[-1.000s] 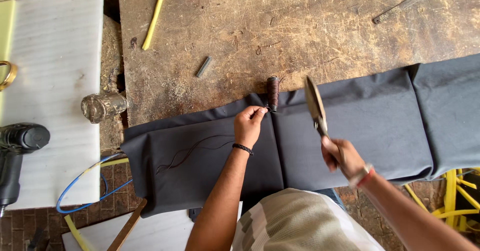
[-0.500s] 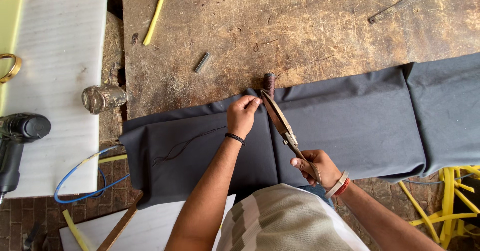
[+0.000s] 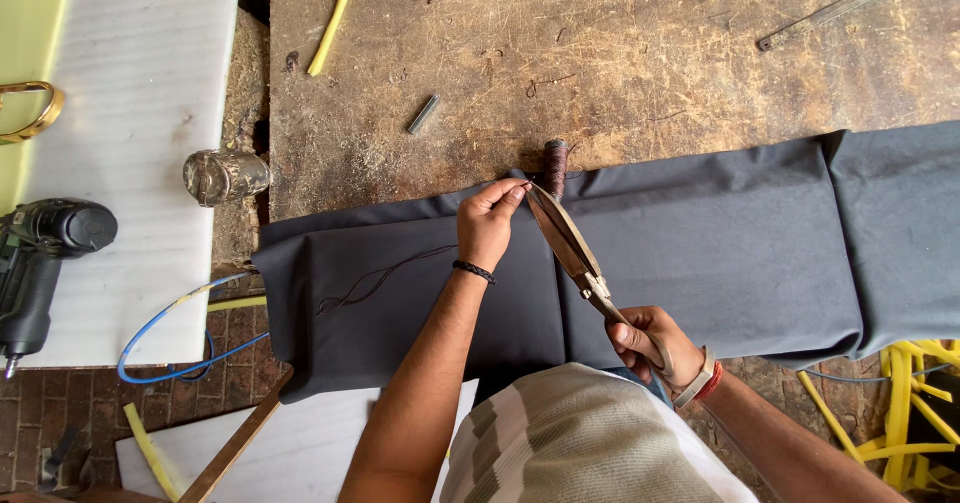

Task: The person aligns a long strip of gray fabric over a wooden frame on a workbench, folds and tucks the fabric edges by hand, and uses a pneumatic staple gun to fasten the fabric along the frame, working section by section along its length.

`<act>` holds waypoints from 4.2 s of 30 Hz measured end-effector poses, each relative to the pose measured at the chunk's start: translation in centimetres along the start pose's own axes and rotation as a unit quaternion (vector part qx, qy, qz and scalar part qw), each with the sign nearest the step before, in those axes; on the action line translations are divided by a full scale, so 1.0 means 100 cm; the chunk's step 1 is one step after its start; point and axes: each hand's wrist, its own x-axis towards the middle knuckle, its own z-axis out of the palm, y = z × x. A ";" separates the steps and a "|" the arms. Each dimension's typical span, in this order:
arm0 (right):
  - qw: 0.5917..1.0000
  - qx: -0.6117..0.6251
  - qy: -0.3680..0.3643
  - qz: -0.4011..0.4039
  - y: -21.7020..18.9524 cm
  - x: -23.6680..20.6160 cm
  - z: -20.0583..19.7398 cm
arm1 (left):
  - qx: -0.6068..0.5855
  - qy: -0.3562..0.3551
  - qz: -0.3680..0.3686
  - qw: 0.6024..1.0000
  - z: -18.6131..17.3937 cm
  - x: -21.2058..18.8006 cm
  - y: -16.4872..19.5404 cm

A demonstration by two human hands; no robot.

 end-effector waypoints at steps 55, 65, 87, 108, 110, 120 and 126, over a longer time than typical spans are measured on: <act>0.963 0.018 -0.116 -0.241 -0.028 -0.104 -0.248 | -0.478 -0.110 -0.219 0.843 0.355 -0.119 0.134; 0.964 -0.216 0.099 -0.117 0.002 -0.113 -0.314 | -0.482 0.104 -0.148 0.857 0.125 -0.060 0.092; 0.888 -0.362 0.174 -0.224 -0.066 -0.144 -0.205 | -0.179 -0.221 -0.237 0.929 0.297 -0.158 0.092; 0.747 -0.581 0.306 -0.101 0.083 -0.156 -0.379 | -0.188 -0.119 -0.179 0.958 0.384 -0.206 0.107; 0.756 -0.598 0.265 -0.022 0.072 -0.149 -0.383 | -0.178 -0.104 -0.160 0.965 0.387 -0.206 0.110; 0.893 -0.411 0.126 -0.132 0.060 -0.194 -0.374 | -0.090 0.026 -0.046 0.995 0.371 -0.173 0.097; 0.993 -0.065 -0.041 -0.094 0.066 -0.218 -0.358 | -0.061 0.073 -0.047 0.994 0.349 -0.153 0.093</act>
